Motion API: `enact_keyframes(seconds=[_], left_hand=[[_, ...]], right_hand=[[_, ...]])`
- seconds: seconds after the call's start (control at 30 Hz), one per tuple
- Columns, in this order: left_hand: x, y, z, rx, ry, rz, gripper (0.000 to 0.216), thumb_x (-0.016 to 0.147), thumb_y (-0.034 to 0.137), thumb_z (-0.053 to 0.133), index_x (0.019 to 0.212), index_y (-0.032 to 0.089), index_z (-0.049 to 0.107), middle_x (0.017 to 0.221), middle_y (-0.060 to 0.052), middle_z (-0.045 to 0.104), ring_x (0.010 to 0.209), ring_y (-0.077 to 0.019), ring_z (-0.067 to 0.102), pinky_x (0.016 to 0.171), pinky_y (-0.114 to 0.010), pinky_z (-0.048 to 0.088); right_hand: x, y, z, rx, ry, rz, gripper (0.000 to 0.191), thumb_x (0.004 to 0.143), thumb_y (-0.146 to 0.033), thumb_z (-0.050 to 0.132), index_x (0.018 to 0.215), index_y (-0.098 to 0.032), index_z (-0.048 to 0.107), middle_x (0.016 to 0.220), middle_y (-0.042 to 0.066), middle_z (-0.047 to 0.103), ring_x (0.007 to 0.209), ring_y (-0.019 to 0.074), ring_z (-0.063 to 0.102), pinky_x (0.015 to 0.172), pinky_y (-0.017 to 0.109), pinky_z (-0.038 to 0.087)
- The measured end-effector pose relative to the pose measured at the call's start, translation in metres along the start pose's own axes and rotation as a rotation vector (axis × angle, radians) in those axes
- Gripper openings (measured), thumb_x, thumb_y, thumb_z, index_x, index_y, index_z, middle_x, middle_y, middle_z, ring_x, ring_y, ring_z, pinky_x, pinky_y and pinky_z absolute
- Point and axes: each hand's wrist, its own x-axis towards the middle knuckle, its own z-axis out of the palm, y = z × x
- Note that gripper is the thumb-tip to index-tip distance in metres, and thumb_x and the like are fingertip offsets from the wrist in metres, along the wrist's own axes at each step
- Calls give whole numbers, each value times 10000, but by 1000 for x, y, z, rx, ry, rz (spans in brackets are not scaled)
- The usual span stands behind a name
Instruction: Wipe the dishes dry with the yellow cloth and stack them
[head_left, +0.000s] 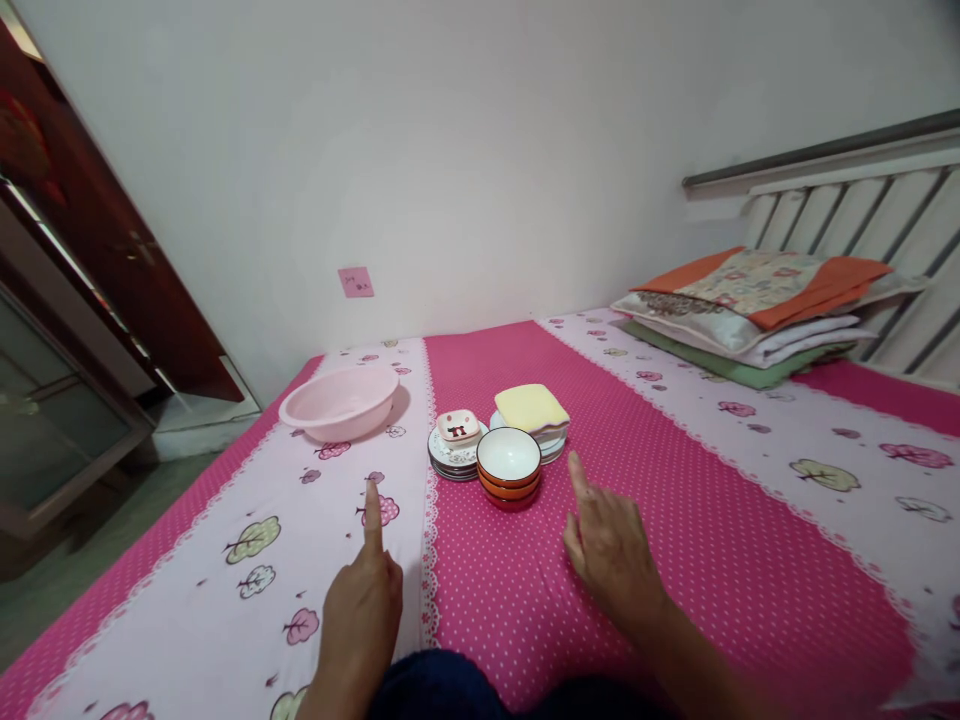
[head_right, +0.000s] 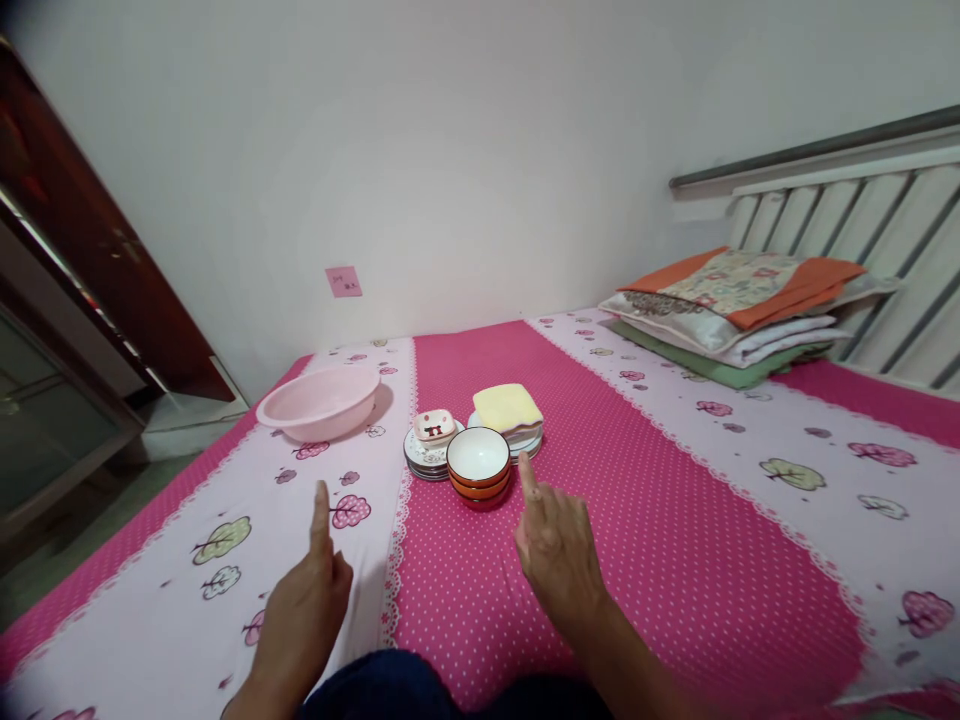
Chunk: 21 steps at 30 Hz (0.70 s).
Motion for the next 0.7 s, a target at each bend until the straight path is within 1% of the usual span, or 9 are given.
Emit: enact_keyframes(seconds=[0.1,0.13,0.2,0.27,0.4,0.57,0.6,0.63,0.7], left_hand=[[10,-7,30,99,-130,32,781,913,72,330,1623,80,4,750,-77,733,679,-236,685,622,-331,342],[12,-10,38,125,-184,39,793,903,48,329,1625,89,5,787,-90,747,710,-239,697,626,-329,347],[15,-15,49,160,-274,33,822,893,26,337,1629,109,-19,838,-108,764,742,-249,712,622,-326,355],[16,-19,53,175,-303,20,839,893,22,347,1629,122,-44,855,-120,772,746,-253,719,622,-323,366],[15,-22,50,173,-271,22,823,906,22,321,1629,132,-56,845,-125,770,734,-246,720,636,-316,389],[11,-22,48,115,-270,12,831,898,32,354,1636,145,-11,842,-120,760,743,-264,710,670,-334,405],[11,-21,48,68,-264,-1,822,896,37,360,1640,152,29,825,-114,751,740,-271,704,688,-347,414],[10,-20,49,-45,-256,-28,805,895,48,375,1640,159,91,811,-108,740,747,-280,698,718,-367,425],[11,-15,52,-404,-249,-105,740,906,109,438,1616,155,238,840,-110,725,788,-290,684,801,-415,447]], right_hand=[[-13,7,26,-37,-392,160,799,877,-10,445,1625,-139,195,835,80,710,781,272,653,802,427,425],[-17,8,32,-51,-491,205,789,862,17,429,1614,-135,248,825,90,726,776,278,670,822,442,423],[-22,9,40,-64,-585,256,761,857,44,396,1593,-129,320,814,111,745,774,289,694,850,463,419],[-25,10,43,-53,-578,259,744,863,43,387,1586,-127,345,820,125,752,792,296,706,857,459,420],[-25,13,42,1,-559,272,762,852,20,422,1591,-145,343,839,134,756,805,297,705,873,447,421],[-31,14,43,145,-518,344,738,840,15,393,1562,-136,409,819,142,752,808,304,695,969,537,391],[-32,15,43,192,-506,363,720,838,-4,410,1546,-132,439,853,153,756,846,313,695,989,550,384],[-34,15,43,248,-493,383,691,843,-38,433,1527,-131,470,921,170,761,908,324,693,1009,551,381],[-33,17,45,383,-461,436,609,894,-167,468,1501,-130,506,1134,203,739,1082,339,664,1047,519,393]])
